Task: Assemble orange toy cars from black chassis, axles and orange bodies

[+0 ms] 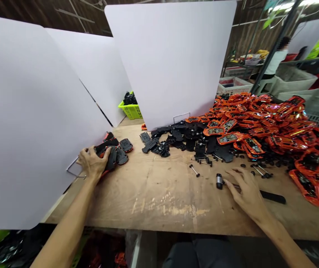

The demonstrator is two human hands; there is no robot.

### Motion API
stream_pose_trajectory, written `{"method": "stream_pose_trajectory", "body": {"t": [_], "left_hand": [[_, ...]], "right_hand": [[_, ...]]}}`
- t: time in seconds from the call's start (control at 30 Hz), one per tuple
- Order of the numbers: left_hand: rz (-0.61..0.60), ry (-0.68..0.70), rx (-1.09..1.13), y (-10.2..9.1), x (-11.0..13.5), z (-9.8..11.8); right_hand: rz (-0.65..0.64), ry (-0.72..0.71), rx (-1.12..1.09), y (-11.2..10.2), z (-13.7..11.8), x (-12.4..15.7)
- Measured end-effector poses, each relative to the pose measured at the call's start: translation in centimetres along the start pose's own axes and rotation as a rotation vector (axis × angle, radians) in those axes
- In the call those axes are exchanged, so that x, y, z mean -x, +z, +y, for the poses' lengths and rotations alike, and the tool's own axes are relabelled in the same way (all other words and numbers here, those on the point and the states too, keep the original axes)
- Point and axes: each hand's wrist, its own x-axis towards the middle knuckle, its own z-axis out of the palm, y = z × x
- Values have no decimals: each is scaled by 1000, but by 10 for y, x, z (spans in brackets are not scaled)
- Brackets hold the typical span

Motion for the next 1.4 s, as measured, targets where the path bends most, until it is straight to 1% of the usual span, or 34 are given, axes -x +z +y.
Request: {"method": "stream_pose_trajectory", "body": {"t": [0.03, 0.07, 0.13, 0.17, 0.2, 0.27, 0.3, 0.37, 0.4, 0.47, 0.57, 0.63, 0.73, 0.77, 0.83, 0.97, 1.03, 1.07, 1.13, 1.17, 1.2, 1.27, 1.3, 1.33, 1.37, 1.4], "left_hand": [[5, 12, 4, 4, -3, 3], [14, 23, 15, 6, -3, 12], [4, 58, 71, 9, 4, 41], [-38, 98, 118, 11, 11, 60], [-108, 153, 174, 14, 19, 81], [-298, 277, 276, 25, 35, 124], [-357, 316, 302, 32, 43, 143], [-443, 369, 323, 48, 53, 172], [-486, 391, 326, 56, 54, 181], [-587, 440, 325, 67, 52, 187], [-724, 529, 326, 72, 39, 175], [-769, 595, 338, 69, 32, 164], [-769, 699, 370, 60, 34, 156], [-760, 729, 379, 56, 39, 157], [-733, 791, 409, 48, 60, 162], [-695, 884, 523, 37, 123, 180], [-706, 871, 574, 30, 148, 188], [-713, 862, 600, 26, 156, 191], [-685, 825, 639, 14, 163, 191], [-633, 757, 644, 8, 162, 190], [-554, 632, 628, 2, 158, 188], [-390, 269, 540, -5, 146, 183], [-360, 107, 497, -6, 139, 181], [-377, -2, 472, -6, 132, 180], [-430, -50, 467, -4, 126, 179], [-497, -54, 483, -3, 120, 179]], "right_hand": [[-4, -16, -23, -2, -7, -10], [-10, -34, -46, -2, -15, -22], [-47, -68, -85, 5, -31, -43], [-81, -80, -100, 13, -40, -52], [-126, -85, -111, 23, -49, -60], [-221, -84, -123, 45, -64, -67], [-262, -88, -135, 56, -70, -68], [-325, -109, -186, 72, -77, -64], [-351, -119, -222, 76, -77, -60], [-408, -124, -296, 78, -73, -55], [-502, -109, -380, 71, -64, -55], [-555, -91, -423, 68, -60, -59], [-544, -107, -447, 69, -61, -68], [-523, -125, -450, 70, -62, -70], [-486, -141, -454, 74, -64, -74], [-442, -110, -454, 82, -59, -78], [-437, -148, -468, 80, -53, -79], [-445, -170, -475, 78, -49, -78], [-463, -197, -485, 71, -42, -74], [-468, -199, -485, 66, -39, -72], [-477, -198, -481, 61, -37, -68], [-512, -200, -461, 53, -36, -63], [-538, -203, -445, 50, -37, -61], [-567, -204, -429, 47, -38, -61], [-592, -202, -416, 44, -40, -61], [-608, -196, -403, 42, -41, -62]]}}
